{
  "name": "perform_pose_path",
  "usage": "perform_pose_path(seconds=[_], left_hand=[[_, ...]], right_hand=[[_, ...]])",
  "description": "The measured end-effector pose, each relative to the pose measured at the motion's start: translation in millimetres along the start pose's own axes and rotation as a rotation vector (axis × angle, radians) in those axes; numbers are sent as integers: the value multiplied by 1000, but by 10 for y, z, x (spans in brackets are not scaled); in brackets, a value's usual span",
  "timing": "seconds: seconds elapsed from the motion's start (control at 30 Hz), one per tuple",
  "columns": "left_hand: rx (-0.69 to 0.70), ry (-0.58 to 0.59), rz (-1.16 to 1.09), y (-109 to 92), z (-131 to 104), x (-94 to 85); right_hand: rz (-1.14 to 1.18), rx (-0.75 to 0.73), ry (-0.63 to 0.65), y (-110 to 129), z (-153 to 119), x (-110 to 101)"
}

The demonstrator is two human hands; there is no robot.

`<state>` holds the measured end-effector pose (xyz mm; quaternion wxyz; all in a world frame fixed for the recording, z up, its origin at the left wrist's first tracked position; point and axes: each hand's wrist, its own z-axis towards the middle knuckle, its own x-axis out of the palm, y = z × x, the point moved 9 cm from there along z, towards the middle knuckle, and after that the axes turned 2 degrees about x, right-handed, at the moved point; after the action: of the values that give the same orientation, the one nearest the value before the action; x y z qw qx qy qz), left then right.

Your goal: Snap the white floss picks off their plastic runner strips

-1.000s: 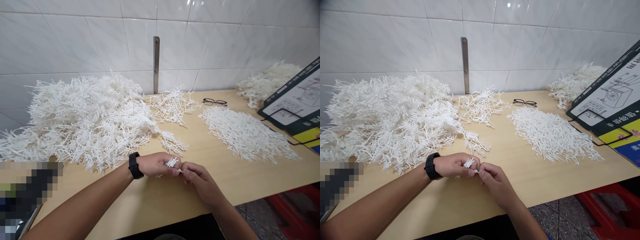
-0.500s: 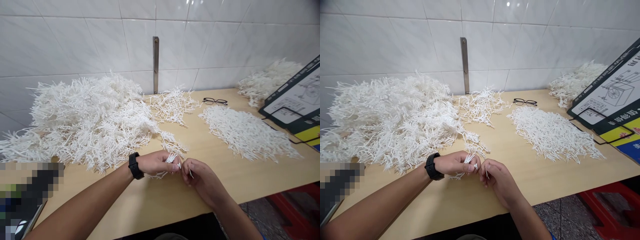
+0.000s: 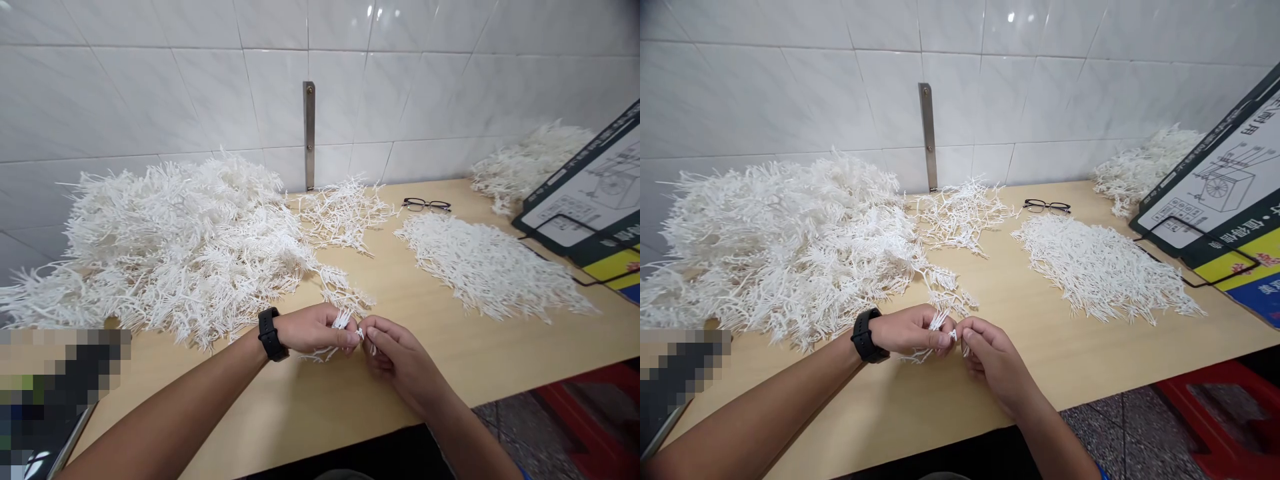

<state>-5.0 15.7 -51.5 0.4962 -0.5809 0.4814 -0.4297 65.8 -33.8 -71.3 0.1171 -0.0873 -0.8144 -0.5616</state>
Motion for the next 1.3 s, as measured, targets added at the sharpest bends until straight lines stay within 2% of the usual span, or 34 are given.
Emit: perform_pose_path(seconds=[0.17,0.33,0.4,0.47,0.53,0.57,0.63,0.7,0.73,0.8,0.87,0.93,1.0,1.07,1.1,1.17,1.23,1.3], left_hand=[[-38,-21,2,52,11,-6],[-116,-49,-3,170,5,-3],[-111,-50,9,164,11,2],[-44,-63,37,92,30,-8],[47,-77,37,5,47,-22],[82,-81,23,-23,53,-29],[114,-82,-20,-36,61,-36],[127,-87,-48,-28,64,-44],[132,-94,-58,-23,65,-49],[137,-119,-85,-11,68,-64],[137,-180,-117,4,70,-103],[138,-279,-140,13,63,-165],[133,-372,-141,11,50,-213],[106,-440,-130,8,36,-231],[81,-469,-118,12,29,-235],[17,-532,-71,28,9,-247],[-54,-595,5,50,-15,-268],[-124,-643,60,84,-35,-291]], right_hand=[[-5,-2,7,6,-6,0],[-291,-77,11,69,-18,54],[-329,-93,-10,139,-20,0],[-311,-155,-135,324,-31,-236],[-334,-287,-373,645,-101,-665],[-418,-358,-513,836,-166,-910],[-673,-479,-766,1226,-310,-1354],[-1022,-461,-983,1517,-398,-1716],[-1192,-437,-1028,1618,-399,-1829],[-1414,-474,-1076,1763,-414,-1906],[-1436,-570,-1030,1801,-416,-1793],[-1312,-644,-874,1739,-365,-1514],[-1195,-651,-615,1593,-226,-1070],[-1188,-655,-331,1416,-71,-517],[-1189,-672,-219,1343,-6,-268],[-1172,-680,-68,1216,144,89],[-1144,-624,44,1070,347,272],[-1117,-556,121,922,552,330]])
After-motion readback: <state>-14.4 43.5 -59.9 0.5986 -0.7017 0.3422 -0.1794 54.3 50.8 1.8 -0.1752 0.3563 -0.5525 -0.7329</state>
